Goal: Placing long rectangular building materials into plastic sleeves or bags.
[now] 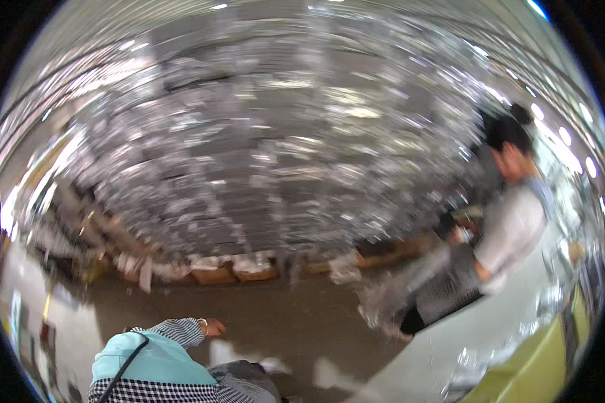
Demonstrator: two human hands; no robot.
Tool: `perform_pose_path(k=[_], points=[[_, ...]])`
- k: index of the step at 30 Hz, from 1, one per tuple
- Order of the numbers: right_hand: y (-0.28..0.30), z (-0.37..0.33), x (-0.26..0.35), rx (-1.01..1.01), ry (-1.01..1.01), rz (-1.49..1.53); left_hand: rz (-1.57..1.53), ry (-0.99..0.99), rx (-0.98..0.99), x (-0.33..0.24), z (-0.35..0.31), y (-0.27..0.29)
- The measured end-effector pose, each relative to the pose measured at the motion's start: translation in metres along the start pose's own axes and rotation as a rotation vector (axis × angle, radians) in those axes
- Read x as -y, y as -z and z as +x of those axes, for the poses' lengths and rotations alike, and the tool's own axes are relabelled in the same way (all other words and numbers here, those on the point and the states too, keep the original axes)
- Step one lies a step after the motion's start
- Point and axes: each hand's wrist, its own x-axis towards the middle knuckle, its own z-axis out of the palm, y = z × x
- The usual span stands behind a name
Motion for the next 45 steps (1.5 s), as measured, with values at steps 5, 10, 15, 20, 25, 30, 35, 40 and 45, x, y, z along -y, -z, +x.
perform_pose_path(k=[5,10,15,20,25,30,35,40,45], points=[[-0.074,-0.009,0.027,0.2,0.036,-0.356,-0.334,0.208,-0.019,0.117,-0.149,-0.109],[-0.286,-0.034,0.037,0.441,0.161,-0.654,-0.587,0.383,-0.152,0.246,-0.303,-0.199],[-0.62,-0.156,0.003,0.722,0.154,-0.679,-0.93,0.643,-0.486,0.359,-0.464,-0.251],[-0.836,-0.304,-0.08,1.579,0.621,-0.819,-1.335,0.904,-1.162,0.424,-0.574,-0.284],[-0.948,-0.415,-0.112,1.66,0.625,-1.21,-1.482,0.925,-1.386,0.483,-0.56,-0.329],[-1.032,-0.427,-0.15,1.757,0.654,-1.401,-1.635,0.746,-1.287,0.57,-0.54,-0.237],[-1.125,-0.472,-0.139,1.65,1.134,-1.114,-1.238,0.569,-1.053,0.681,-0.559,-0.108],[-1.209,-0.644,0.016,1.665,1.844,-0.117,-1.393,0.366,-1.161,0.814,-0.564,-0.099],[-1.181,-0.7,0.115,0.918,2.35,0.258,-1.432,0.484,-0.568,0.935,-0.547,-0.131]])
